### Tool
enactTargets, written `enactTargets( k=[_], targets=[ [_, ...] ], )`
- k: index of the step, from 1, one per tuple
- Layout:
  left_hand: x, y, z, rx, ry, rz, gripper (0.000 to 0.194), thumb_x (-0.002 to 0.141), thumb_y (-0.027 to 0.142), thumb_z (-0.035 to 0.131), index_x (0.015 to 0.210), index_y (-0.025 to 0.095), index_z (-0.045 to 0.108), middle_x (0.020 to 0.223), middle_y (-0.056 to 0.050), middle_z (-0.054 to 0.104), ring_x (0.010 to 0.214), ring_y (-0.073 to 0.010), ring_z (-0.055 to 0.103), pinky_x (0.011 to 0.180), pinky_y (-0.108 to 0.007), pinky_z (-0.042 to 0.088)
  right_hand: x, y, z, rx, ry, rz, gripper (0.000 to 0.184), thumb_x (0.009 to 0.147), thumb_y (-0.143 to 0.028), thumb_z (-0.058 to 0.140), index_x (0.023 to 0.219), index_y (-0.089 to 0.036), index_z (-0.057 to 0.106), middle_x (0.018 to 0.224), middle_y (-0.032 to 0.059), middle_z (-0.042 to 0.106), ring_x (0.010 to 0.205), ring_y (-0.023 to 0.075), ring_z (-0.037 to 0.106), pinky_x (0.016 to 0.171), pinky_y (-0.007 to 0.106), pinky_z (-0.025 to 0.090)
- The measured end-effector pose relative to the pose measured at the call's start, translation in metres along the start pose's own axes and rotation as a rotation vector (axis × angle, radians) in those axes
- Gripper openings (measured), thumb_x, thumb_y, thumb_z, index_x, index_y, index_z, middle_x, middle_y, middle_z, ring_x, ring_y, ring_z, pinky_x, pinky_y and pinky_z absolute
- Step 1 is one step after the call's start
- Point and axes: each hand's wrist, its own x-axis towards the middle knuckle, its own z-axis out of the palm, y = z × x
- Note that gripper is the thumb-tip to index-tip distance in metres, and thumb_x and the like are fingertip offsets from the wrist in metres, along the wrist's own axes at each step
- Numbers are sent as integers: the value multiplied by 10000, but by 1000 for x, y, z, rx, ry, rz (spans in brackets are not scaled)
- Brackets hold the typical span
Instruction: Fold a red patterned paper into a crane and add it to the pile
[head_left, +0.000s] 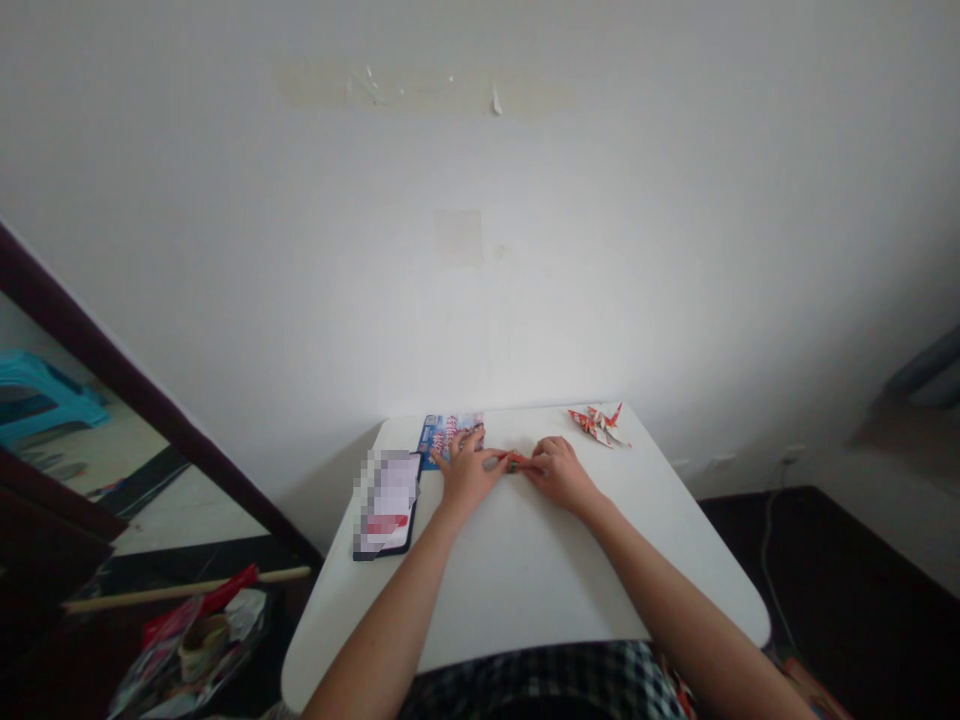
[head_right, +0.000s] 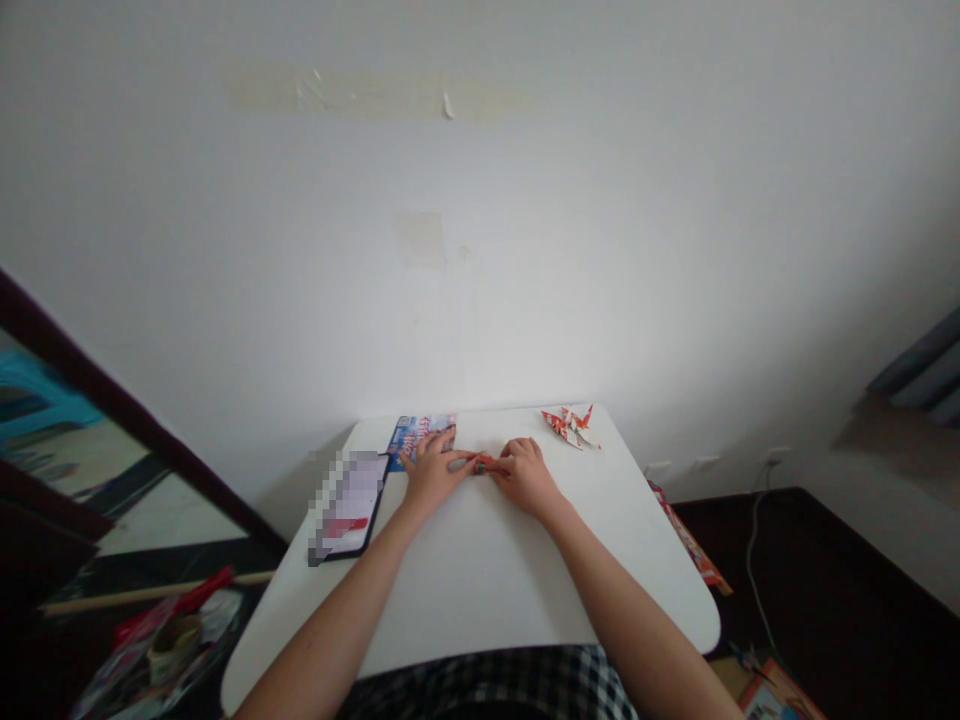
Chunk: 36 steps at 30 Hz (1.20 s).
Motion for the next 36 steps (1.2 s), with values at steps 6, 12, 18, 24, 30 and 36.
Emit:
enactTargets(
  k=[6,12,18,24,30,36],
  targets=[
    [0,-5,8,29,-24,8,308,870,486,727,1176,479,762,1608,-1,477,1481,-412,346,1162,-829,152,5,10,6,166,1,-20,93,910,-251,722,910,-258,814,866,50,731,883,193,650,877,329,465],
    [1,-3,10,20,18,10,356,863,426,747,1217,410,712,1563,-40,508,1433,-376,408,1143,-817,222,6,13,6,248,34,59,129,897,-252,722,984,-261,816,894,53,759,946,216,663,904,336,485],
    [1,-4,11,25,-8,17,224,883,418,732,1102,390,771,1586,-31,483,1454,-370,390,1159,-822,175,4,16,9,162,53,78,312,806,-165,775,1087,-297,807,1104,80,736,1122,269,601,996,423,489],
    [1,-5,10,36,-51,23,261,886,505,705,1131,464,784,1627,-16,448,1494,-409,324,1158,-831,136,3,12,9,144,14,1,361,839,-199,754,1181,-313,770,1194,60,732,1168,258,586,1062,457,460],
    [1,-5,10,41,-84,40,297,899,502,688,1188,498,753,1632,-15,443,1500,-423,310,1152,-839,118,4,11,9,115,13,0,362,820,-236,782,1176,-304,774,1149,65,736,1166,265,578,1057,453,465],
    [2,-4,9,34,-88,38,280,896,472,702,1169,479,766,1611,-19,470,1499,-396,320,1172,-810,151,3,12,11,107,7,15,335,838,-247,771,1170,-295,779,1136,76,730,1158,264,574,1035,445,478]
  ],
)
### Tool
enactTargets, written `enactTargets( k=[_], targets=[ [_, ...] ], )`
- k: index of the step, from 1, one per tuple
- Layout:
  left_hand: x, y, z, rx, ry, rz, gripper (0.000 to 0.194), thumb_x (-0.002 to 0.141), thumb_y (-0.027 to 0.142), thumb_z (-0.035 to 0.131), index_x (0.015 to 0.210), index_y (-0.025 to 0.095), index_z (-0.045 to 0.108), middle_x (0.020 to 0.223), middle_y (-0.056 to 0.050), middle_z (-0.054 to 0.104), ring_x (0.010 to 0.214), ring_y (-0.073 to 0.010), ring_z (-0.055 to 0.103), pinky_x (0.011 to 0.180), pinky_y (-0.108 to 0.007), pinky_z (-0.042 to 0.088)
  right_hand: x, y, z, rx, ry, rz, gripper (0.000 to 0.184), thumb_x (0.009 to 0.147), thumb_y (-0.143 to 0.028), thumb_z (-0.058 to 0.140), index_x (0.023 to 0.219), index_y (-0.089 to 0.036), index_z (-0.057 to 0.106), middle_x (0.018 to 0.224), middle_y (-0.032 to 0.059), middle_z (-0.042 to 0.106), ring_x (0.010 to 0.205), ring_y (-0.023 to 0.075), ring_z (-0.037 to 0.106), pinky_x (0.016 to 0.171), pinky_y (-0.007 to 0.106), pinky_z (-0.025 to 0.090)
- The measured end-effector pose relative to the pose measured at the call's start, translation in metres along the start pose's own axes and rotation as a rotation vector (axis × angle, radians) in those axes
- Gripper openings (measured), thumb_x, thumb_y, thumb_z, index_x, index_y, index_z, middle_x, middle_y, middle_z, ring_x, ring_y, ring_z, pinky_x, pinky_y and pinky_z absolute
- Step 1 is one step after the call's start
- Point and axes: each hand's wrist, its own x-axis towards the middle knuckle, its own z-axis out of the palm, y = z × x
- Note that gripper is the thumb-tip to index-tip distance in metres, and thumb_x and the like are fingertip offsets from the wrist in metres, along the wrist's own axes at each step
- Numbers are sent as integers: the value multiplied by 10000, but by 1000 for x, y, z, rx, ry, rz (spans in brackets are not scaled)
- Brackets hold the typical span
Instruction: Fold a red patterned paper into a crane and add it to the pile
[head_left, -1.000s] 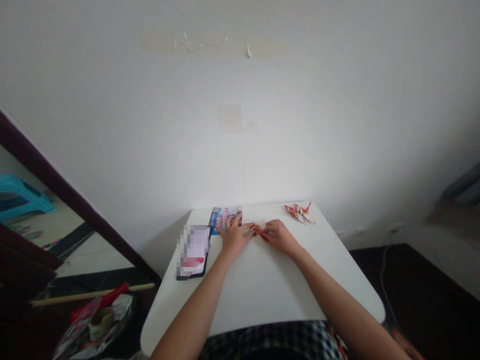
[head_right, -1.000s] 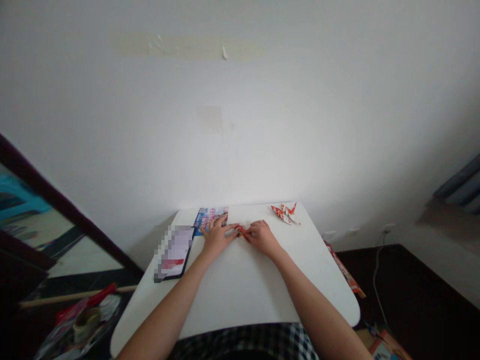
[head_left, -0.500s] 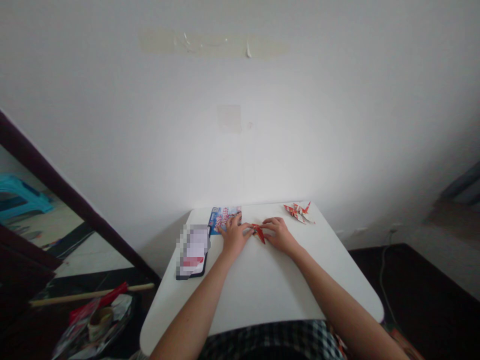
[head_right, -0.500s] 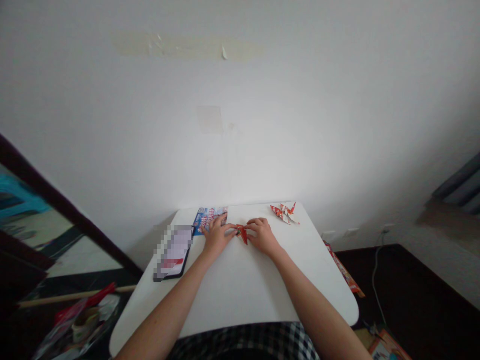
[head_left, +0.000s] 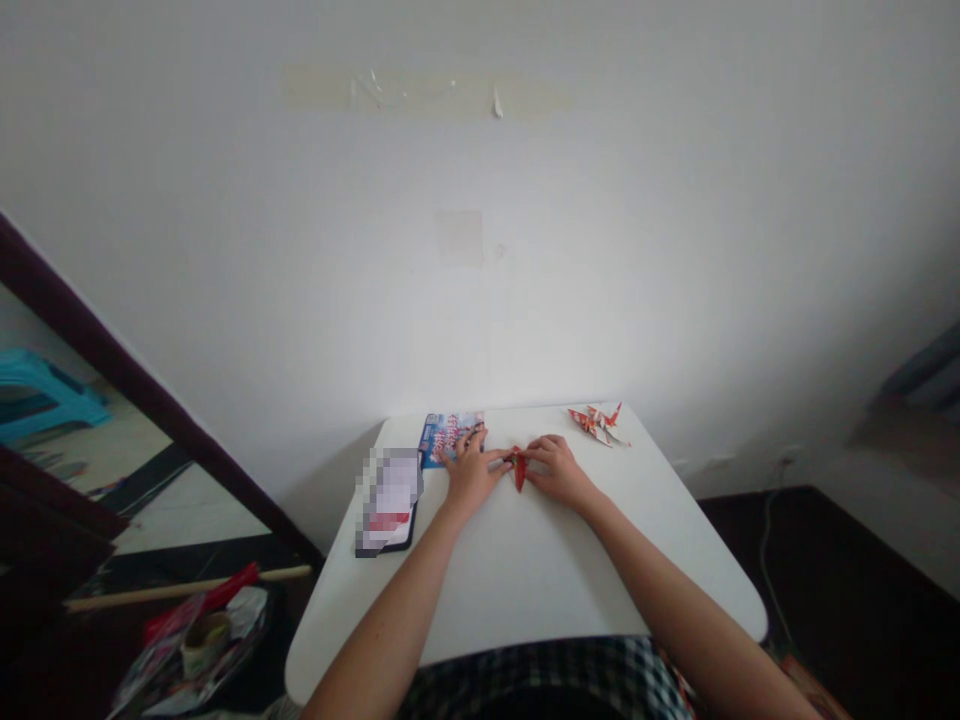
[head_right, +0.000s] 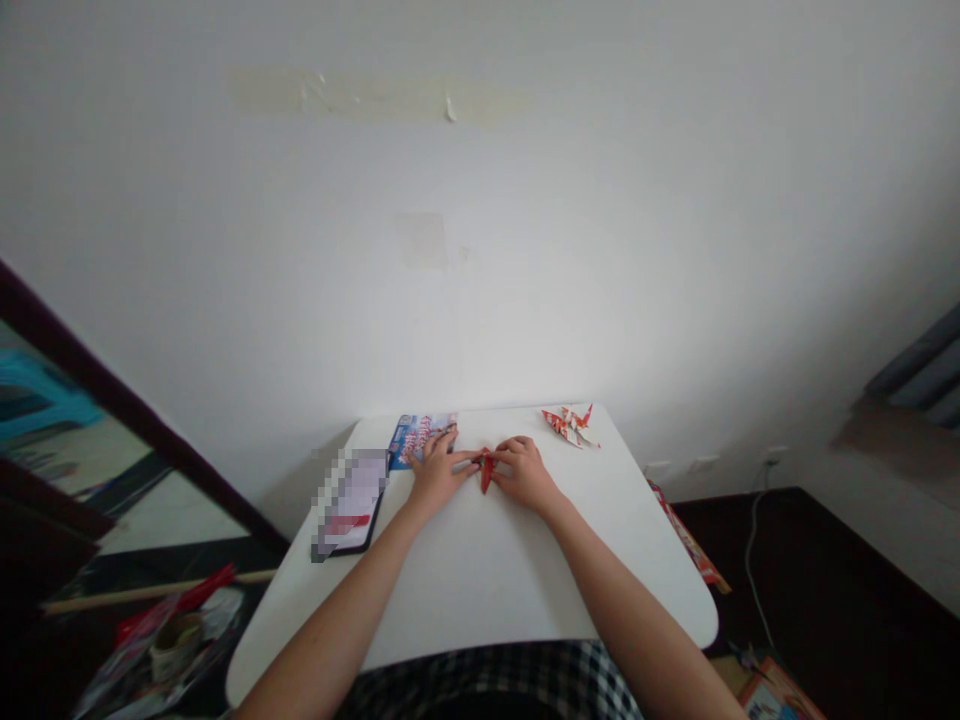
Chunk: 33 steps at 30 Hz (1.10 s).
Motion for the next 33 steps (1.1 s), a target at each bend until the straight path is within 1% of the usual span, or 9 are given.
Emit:
enactTargets(
  k=[4,13,16,19,21,24,26,28,33],
  targets=[
    [0,1,0,-16,1,8,264,885,446,722,1142,463,780,1610,-19,472,1505,-393,307,1168,-815,159,-1,0,0,-4,0,2,330,849,-257,763,1176,-303,777,1150,78,725,1166,267,575,1027,446,481],
    [0,0,-1,-41,21,0,216,889,398,723,1085,452,796,1539,-4,552,1497,-392,320,1147,-833,183,0,-1,-1,10,-2,12,350,837,-253,768,1182,-313,769,1152,69,731,1149,264,589,1008,440,486],
    [1,2,-2,-78,47,-18,166,911,433,691,1026,417,808,1511,-8,580,1487,-376,342,1157,-820,182,0,0,0,6,-1,11,344,830,-260,780,1170,-311,771,1132,68,737,1132,261,597,1004,438,485],
    [2,5,-3,-105,67,-43,193,916,490,671,944,359,810,1482,-18,606,1478,-374,359,1160,-815,186,0,1,0,9,2,13,335,833,-271,782,1167,-301,770,1130,69,739,1130,259,599,1006,429,482],
    [2,5,-4,-101,65,-50,195,904,490,686,917,334,803,1474,-22,614,1473,-378,368,1156,-818,191,0,1,0,14,3,18,333,836,-274,781,1168,-299,769,1136,68,739,1136,259,598,1009,427,481],
    [1,2,-7,-88,12,-17,116,875,434,733,948,379,805,1522,21,578,1482,-387,352,1142,-843,165,0,1,0,19,-5,23,332,829,-260,787,1160,-291,773,1148,71,739,1144,262,598,1018,431,480],
    [1,-2,-10,-77,-38,24,159,865,425,746,1010,463,799,1571,70,526,1500,-403,314,1131,-865,124,0,0,-1,13,-10,27,336,824,-249,789,1157,-289,773,1159,75,738,1143,262,602,1021,434,482],
    [0,-5,-12,-63,-64,32,226,869,429,742,1074,513,784,1592,81,501,1512,-415,286,1143,-857,95,0,-1,-2,4,-12,32,343,820,-241,787,1159,-291,770,1169,75,737,1147,260,606,1019,433,486],
    [0,-5,-14,-38,-94,16,273,871,451,732,1127,536,767,1604,74,489,1528,-438,258,1162,-840,80,0,-2,-3,5,-5,38,325,820,-244,780,1141,-289,771,1164,71,739,1155,264,611,1015,436,494]
  ],
)
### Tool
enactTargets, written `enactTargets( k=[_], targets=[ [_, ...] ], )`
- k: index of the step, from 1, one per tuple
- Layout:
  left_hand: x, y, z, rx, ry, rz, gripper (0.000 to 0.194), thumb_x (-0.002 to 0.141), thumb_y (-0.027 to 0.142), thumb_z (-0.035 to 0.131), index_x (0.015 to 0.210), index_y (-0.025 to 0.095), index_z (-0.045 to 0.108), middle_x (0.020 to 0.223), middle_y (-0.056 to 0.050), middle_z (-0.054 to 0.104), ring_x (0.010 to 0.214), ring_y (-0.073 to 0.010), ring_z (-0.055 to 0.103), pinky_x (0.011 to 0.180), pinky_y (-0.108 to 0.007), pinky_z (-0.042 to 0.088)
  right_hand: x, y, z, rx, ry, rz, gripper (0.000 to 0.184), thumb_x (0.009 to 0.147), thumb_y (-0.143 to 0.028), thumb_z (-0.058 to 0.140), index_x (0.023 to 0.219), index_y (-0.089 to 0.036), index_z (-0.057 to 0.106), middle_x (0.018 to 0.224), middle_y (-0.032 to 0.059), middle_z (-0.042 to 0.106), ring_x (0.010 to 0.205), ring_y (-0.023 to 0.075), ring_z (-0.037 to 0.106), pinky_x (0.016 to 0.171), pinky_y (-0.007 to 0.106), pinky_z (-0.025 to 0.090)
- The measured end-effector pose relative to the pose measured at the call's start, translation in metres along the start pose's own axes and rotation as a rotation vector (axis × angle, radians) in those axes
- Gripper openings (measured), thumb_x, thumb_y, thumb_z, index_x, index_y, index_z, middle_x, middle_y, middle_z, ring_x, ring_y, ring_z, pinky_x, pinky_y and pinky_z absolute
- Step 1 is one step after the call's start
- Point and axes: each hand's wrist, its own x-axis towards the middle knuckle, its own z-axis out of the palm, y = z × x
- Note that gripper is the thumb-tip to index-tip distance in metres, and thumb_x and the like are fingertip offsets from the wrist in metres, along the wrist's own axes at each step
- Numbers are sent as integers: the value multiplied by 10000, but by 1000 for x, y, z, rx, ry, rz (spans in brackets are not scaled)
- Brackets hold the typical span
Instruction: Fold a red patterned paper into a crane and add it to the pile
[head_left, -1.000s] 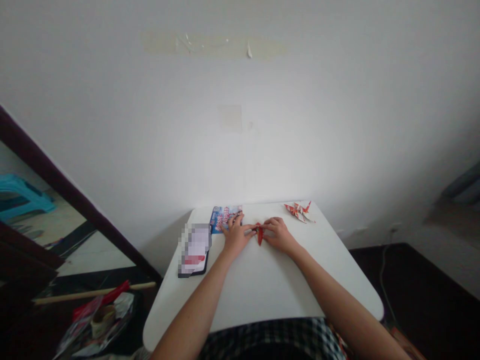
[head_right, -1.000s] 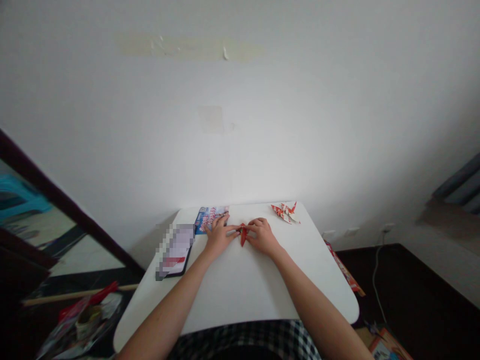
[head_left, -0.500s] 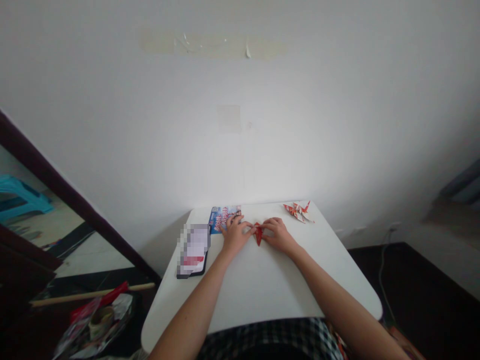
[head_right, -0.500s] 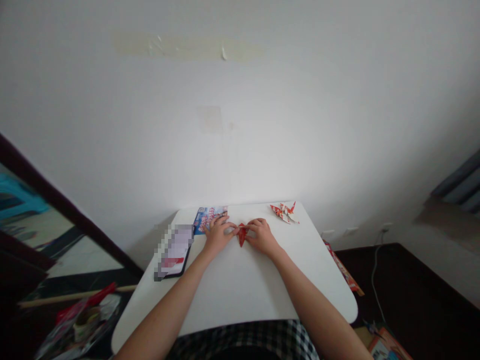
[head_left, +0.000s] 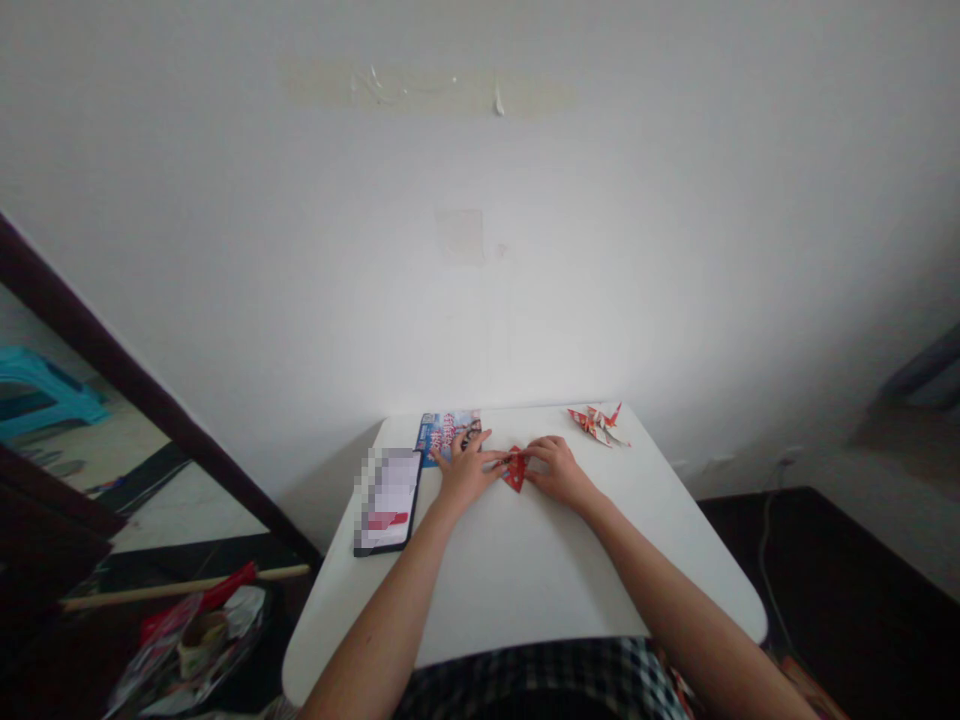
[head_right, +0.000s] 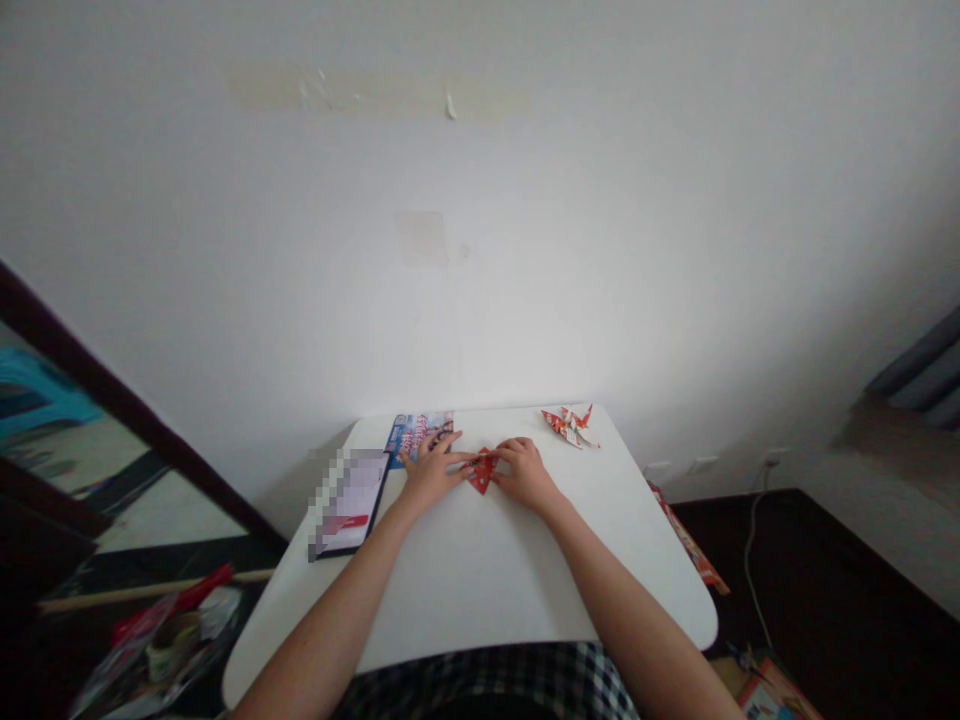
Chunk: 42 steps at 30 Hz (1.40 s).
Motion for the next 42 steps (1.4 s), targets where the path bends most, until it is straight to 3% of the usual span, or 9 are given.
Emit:
enactTargets(
  k=[6,10,13,17,21,25,29,42],
  targets=[
    [0,3,-3,9,-11,-19,270,870,465,731,1130,526,770,1597,50,503,1527,-436,280,1164,-830,111,0,-1,-1,16,7,5,329,802,-225,795,1126,-267,757,1149,71,737,1145,266,618,1020,431,487],
    [-1,5,-6,14,-21,-20,266,880,469,720,1135,529,766,1610,58,486,1533,-429,271,1164,-830,92,1,-1,-2,46,5,19,237,818,-243,786,1051,-239,739,1092,61,739,1124,258,621,1017,415,478],
    [-2,5,-5,22,-9,-12,260,881,493,710,1132,529,767,1602,55,498,1530,-431,280,1147,-845,112,2,1,-4,77,-15,44,134,917,-324,703,1014,-233,719,1060,58,731,1107,247,614,1012,405,470],
    [-2,3,-4,26,-7,-15,250,879,516,707,1121,540,766,1595,59,506,1521,-440,295,1131,-857,114,4,5,-6,57,-5,60,205,1014,-344,559,962,-213,707,1015,76,710,1069,235,604,1008,411,459],
    [-1,1,-3,18,-25,-13,269,900,491,691,1157,533,755,1607,47,492,1523,-441,276,1134,-851,54,2,10,-5,65,15,42,56,909,-230,678,935,-207,722,1045,78,709,1104,248,593,1024,426,455],
    [1,-2,-1,43,-56,-18,288,905,517,672,1182,565,730,1618,66,472,1531,-439,258,1127,-864,44,1,11,-3,98,50,-5,197,821,-112,699,973,-223,758,1146,80,708,1123,253,592,1034,440,467],
    [1,-2,-1,62,-66,-22,294,906,532,662,1189,587,716,1640,66,437,1531,-444,258,1118,-875,51,2,8,-3,122,12,-49,258,832,-79,644,943,-258,794,1045,50,743,1091,243,609,1010,422,489],
    [0,-4,-7,127,-144,8,393,873,646,628,1262,602,666,1683,69,358,1545,-453,223,1144,-848,74,1,6,-8,87,-19,-75,309,762,-72,658,926,-282,815,1033,35,772,1090,240,644,1026,419,480]
  ],
)
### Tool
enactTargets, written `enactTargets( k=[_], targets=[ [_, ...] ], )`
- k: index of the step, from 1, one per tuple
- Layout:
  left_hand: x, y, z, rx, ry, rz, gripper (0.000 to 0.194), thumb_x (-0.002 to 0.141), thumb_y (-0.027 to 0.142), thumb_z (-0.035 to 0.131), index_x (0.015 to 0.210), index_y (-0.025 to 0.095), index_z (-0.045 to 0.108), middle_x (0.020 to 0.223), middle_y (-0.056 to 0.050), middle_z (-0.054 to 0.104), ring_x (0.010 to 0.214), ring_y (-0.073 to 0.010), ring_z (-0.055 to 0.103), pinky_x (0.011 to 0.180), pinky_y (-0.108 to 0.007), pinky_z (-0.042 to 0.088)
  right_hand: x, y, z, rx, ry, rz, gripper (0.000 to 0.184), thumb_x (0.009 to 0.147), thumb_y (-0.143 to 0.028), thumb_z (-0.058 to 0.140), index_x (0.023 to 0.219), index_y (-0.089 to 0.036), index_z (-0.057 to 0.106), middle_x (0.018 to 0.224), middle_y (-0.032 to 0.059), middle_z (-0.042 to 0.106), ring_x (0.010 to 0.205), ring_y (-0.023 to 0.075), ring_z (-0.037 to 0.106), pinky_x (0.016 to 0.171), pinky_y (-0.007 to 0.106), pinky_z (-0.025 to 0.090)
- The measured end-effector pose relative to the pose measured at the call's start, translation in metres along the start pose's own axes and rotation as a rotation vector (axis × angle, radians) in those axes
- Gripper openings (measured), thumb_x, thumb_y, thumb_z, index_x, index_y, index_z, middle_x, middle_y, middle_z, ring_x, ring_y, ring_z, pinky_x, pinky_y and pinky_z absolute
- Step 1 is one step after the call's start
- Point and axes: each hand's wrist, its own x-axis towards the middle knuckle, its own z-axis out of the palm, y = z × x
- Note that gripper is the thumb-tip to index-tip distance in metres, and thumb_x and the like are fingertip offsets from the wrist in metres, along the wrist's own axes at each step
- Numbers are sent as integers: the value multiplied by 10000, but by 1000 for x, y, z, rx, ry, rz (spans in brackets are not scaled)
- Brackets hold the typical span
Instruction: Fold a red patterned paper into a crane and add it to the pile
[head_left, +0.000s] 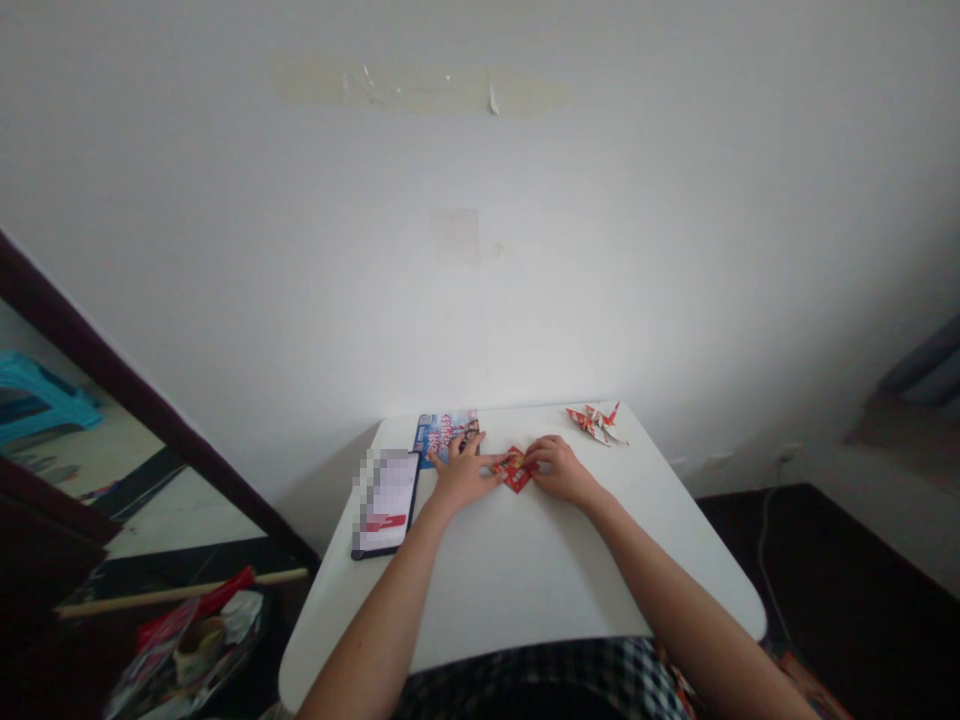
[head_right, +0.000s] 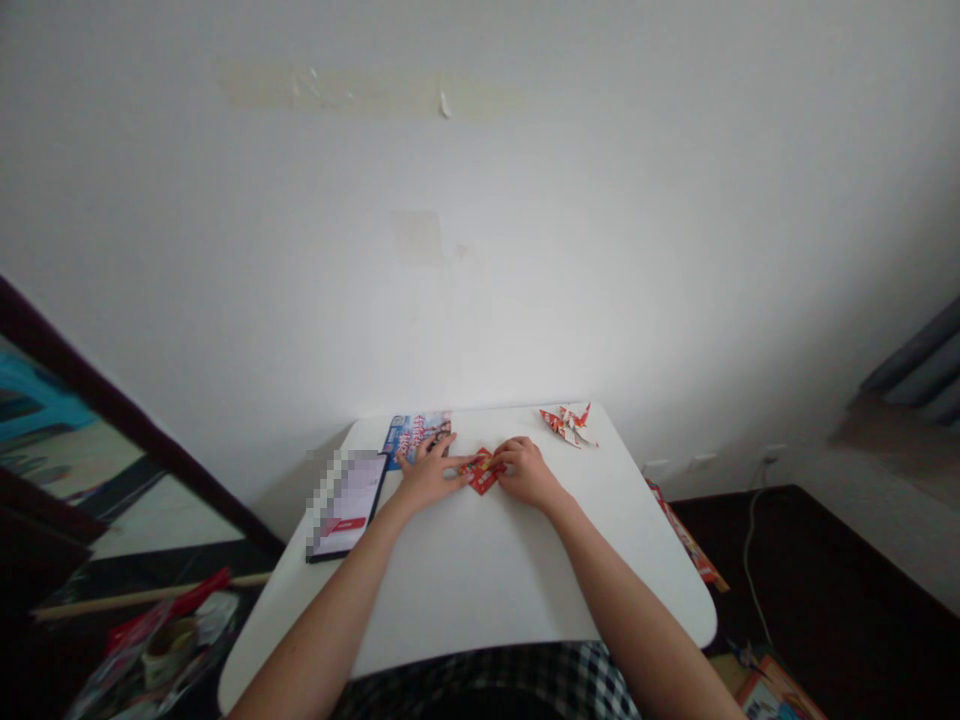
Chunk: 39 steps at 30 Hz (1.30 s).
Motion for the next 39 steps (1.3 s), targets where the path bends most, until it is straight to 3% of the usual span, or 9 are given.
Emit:
enactTargets(
  k=[6,16,27,39],
  targets=[
    [1,-2,-1,20,-51,5,460,873,707,577,1313,586,637,1706,58,315,1556,-466,192,1126,-862,73,-1,-3,-7,24,-25,-16,213,773,-129,715,886,-281,812,1046,28,770,1096,241,644,1028,415,480],
    [2,1,2,13,-28,-14,409,913,695,516,1284,592,655,1694,57,345,1556,-421,209,1142,-834,53,1,2,-6,65,-33,-2,116,809,-187,735,820,-277,808,1009,37,775,1078,244,659,1036,431,475],
    [2,4,1,-13,-17,-35,453,915,715,488,1265,523,703,1684,48,367,1558,-416,198,1165,-809,49,2,0,-6,51,-30,-15,92,861,-189,711,831,-246,778,971,51,762,1021,220,666,1007,395,477],
    [2,2,2,-8,18,-12,391,903,684,551,1241,557,701,1669,37,395,1546,-418,243,1148,-835,79,2,-6,-2,-1,-11,74,102,916,-203,629,899,-211,730,945,72,718,1051,238,640,959,369,490]
  ],
)
